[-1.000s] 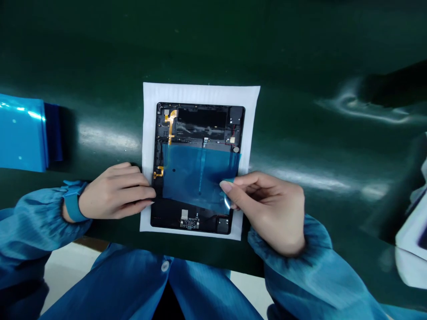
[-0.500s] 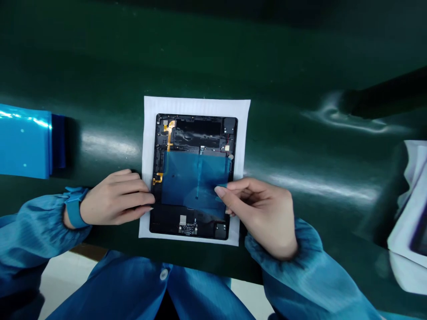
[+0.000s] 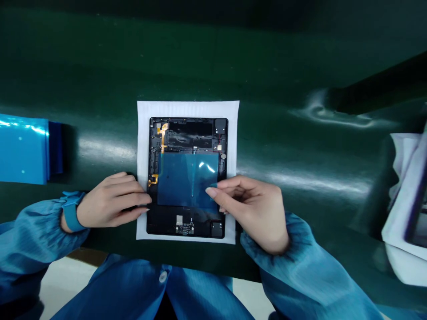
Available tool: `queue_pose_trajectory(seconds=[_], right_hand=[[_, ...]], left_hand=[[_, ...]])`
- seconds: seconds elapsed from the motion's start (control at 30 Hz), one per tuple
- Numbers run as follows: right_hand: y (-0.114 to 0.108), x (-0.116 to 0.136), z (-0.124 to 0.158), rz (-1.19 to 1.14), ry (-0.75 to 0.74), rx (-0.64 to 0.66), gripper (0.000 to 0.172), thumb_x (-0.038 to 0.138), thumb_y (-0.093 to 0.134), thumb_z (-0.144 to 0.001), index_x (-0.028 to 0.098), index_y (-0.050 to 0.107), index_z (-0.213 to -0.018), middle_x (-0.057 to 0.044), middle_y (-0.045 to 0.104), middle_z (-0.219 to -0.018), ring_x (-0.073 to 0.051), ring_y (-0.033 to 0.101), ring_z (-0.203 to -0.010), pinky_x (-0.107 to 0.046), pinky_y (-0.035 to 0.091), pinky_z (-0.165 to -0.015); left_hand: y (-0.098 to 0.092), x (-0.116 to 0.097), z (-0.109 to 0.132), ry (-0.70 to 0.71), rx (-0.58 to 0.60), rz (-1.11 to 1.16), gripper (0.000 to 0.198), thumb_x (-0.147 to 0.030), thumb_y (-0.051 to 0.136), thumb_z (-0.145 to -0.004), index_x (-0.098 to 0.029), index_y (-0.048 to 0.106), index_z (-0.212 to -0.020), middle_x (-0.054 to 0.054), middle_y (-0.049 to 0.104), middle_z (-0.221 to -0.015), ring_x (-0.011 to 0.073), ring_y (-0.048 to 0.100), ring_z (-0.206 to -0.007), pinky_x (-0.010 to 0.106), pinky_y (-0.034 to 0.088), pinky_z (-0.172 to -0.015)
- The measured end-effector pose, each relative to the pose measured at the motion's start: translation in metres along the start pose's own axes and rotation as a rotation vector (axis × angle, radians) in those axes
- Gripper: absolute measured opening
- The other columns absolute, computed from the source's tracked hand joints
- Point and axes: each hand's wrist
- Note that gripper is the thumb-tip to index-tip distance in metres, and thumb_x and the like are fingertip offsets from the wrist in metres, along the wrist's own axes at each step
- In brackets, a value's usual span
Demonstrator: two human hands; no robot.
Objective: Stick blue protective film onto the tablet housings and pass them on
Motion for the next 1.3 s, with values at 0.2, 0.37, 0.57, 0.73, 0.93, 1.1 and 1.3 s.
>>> queue_pose_trajectory(seconds=[0.2,0.37,0.57,0.73,0.93,1.1,1.3], right_hand=[[-0.002,0.002,-0.002,-0.052,-0.003,0.023,0.024,0.04,0.089,-0.072,0.021,0.075,-0.076,0.002,0.069,-0.056,-0.011,0.061,-0.041,-0.02,0.056,-0.045],[-0.003,0.0,-0.003,-0.126,-0.004,0.038,0.028,0.042,0.09,-0.072,0.019,0.073,-0.078,0.001,0.07,-0.058,-0.01,0.06,-0.042,-0.02,0.053,-0.043],[0.001,-0.014,-0.001,-0.336,-0.01,-0.071,0.029,0.045,0.076,-0.089,0.018,0.069,-0.08,0.003,0.066,-0.061,-0.008,0.053,-0.041,-0.021,0.044,-0.04],[0.009,-0.021,-0.001,-0.449,-0.063,-0.223,0.036,0.048,0.073,-0.09,0.02,0.061,-0.072,0.005,0.059,-0.059,-0.006,0.045,-0.039,-0.021,0.035,-0.038],[0.01,-0.026,0.003,-0.299,-0.215,-0.333,0.033,0.047,0.065,-0.095,0.02,0.064,-0.076,0.004,0.062,-0.061,-0.008,0.045,-0.039,-0.022,0.034,-0.038],[0.015,-0.009,0.022,0.486,-0.723,0.035,0.026,0.035,0.057,-0.101,0.021,0.078,-0.106,-0.007,0.08,-0.112,-0.02,0.076,-0.089,-0.03,0.058,-0.075],[0.035,0.014,0.001,1.108,-1.039,0.329,0.05,0.048,0.048,-0.105,0.018,0.064,-0.142,-0.006,0.058,-0.151,-0.019,0.074,-0.072,-0.034,0.052,-0.057]], left_hand=[[-0.003,-0.007,-0.004,-0.081,-0.022,-0.106,0.029,-0.029,0.06,-0.1,-0.011,0.064,-0.122,0.009,0.072,-0.099,0.0182,0.067,-0.085,0.031,0.058,-0.076],[-0.007,-0.012,-0.013,-0.089,0.061,-0.28,0.041,-0.036,0.054,-0.102,-0.011,0.061,-0.134,0.011,0.069,-0.099,0.021,0.066,-0.083,0.035,0.058,-0.07],[-0.015,-0.016,-0.03,-0.036,0.144,-0.519,0.04,-0.043,0.052,-0.103,-0.019,0.069,-0.129,0.008,0.062,-0.089,0.0208,0.057,-0.076,0.033,0.045,-0.064],[-0.004,-0.026,-0.065,0.038,0.228,-0.553,0.039,-0.042,0.051,-0.103,-0.023,0.067,-0.134,0.009,0.062,-0.097,0.0241,0.057,-0.087,0.036,0.037,-0.072],[0.021,-0.038,-0.099,0.033,0.278,-0.435,0.037,-0.034,0.051,-0.103,-0.028,0.063,-0.137,0.01,0.063,-0.106,0.0254,0.058,-0.1,0.036,0.036,-0.079],[0.006,-0.008,-0.075,-0.129,0.063,-0.27,0.036,-0.023,0.046,-0.102,-0.018,0.063,-0.133,0.011,0.067,-0.109,0.0245,0.061,-0.101,0.036,0.044,-0.086],[-0.005,0.032,-0.049,-0.377,-0.256,-0.134,0.031,-0.019,0.044,-0.096,-0.015,0.065,-0.12,0.008,0.067,-0.095,0.0226,0.062,-0.094,0.036,0.048,-0.087]])
Point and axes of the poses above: each hand's wrist, its own z-axis away from the middle knuckle, its own y-axis out of the palm, x = y × z
